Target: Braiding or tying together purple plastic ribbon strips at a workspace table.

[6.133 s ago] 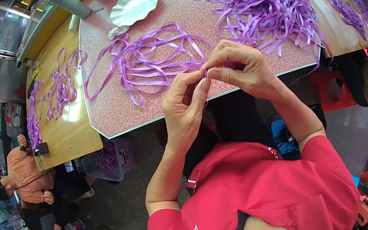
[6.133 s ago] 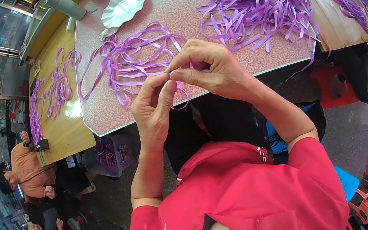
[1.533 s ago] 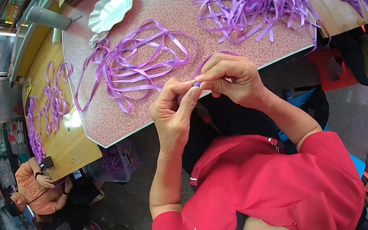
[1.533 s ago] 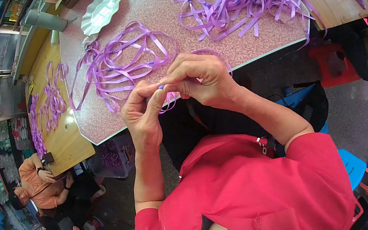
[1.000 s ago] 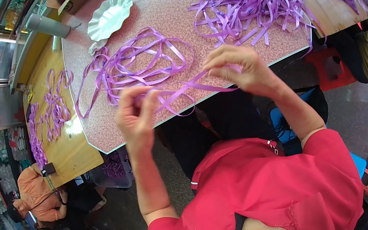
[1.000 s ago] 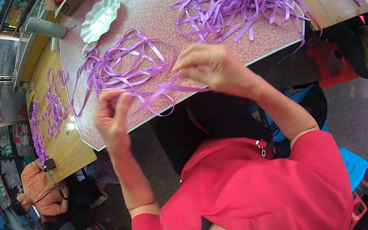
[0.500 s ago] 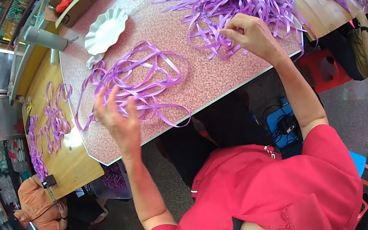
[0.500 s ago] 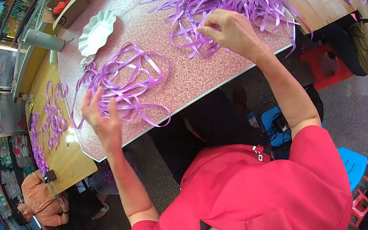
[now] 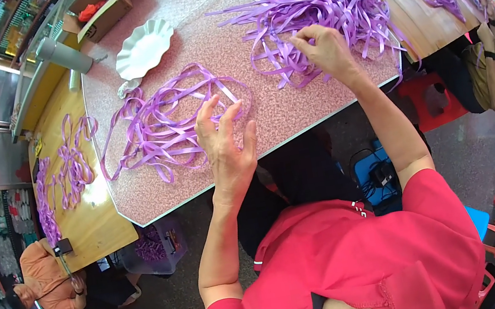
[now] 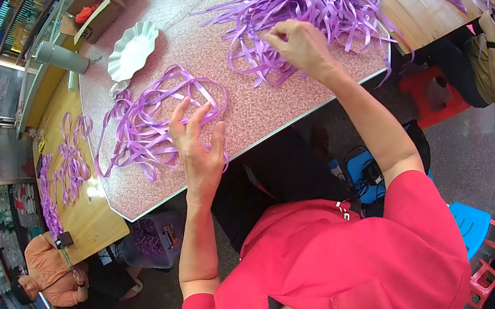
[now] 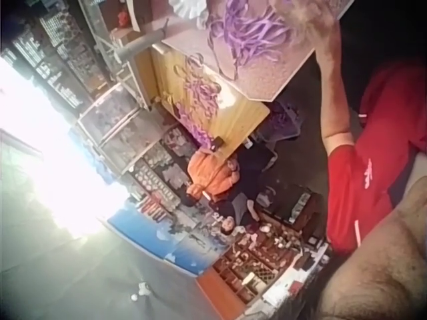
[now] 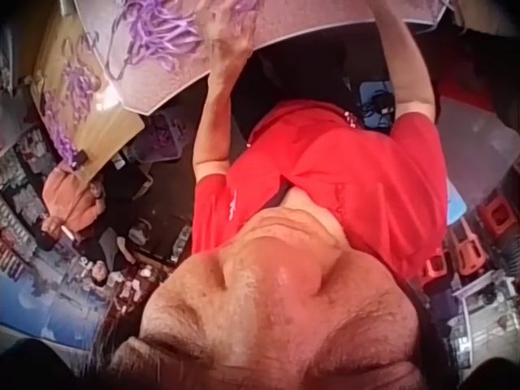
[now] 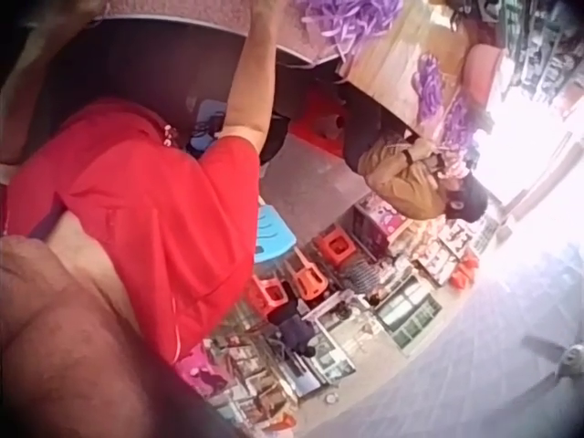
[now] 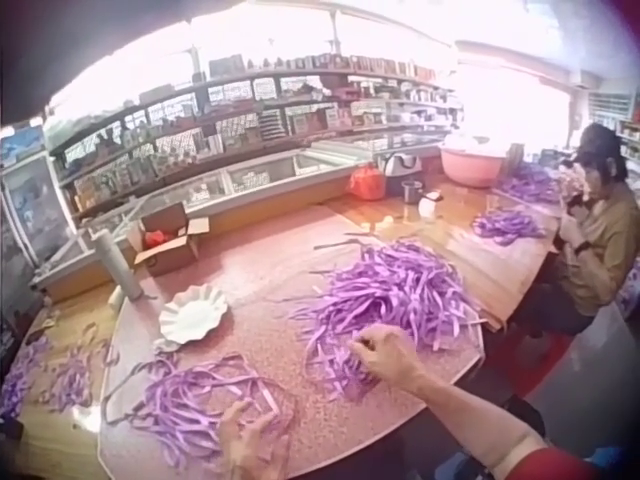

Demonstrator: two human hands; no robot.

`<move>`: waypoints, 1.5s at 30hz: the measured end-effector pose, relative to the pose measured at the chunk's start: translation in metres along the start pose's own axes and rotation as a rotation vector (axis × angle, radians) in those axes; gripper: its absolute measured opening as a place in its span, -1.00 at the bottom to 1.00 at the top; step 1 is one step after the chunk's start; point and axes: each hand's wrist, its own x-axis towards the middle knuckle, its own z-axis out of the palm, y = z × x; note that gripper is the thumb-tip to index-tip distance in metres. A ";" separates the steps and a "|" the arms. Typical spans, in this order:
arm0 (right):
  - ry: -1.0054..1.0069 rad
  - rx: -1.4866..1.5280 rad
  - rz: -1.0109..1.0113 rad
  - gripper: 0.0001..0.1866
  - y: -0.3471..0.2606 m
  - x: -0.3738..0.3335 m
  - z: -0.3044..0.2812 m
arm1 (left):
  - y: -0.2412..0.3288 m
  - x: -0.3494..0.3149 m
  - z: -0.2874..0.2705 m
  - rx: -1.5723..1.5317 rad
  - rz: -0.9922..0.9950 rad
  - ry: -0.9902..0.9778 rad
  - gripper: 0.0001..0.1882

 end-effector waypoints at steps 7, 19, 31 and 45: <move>-0.033 0.298 -0.017 -0.78 -0.014 0.019 -0.029 | -0.004 0.006 0.001 -0.081 -0.017 -0.018 -0.62; -0.238 0.043 0.054 -0.69 -0.004 0.034 -0.007 | 0.003 0.007 0.009 -0.144 0.016 -0.067 -0.68; -0.321 -0.179 0.039 -0.64 -0.003 0.048 0.013 | 0.000 0.009 0.013 -0.182 0.035 -0.049 -0.67; -0.686 0.509 -0.185 -0.79 -0.117 0.024 -0.078 | 0.040 0.071 -0.016 -0.176 0.343 0.206 -0.65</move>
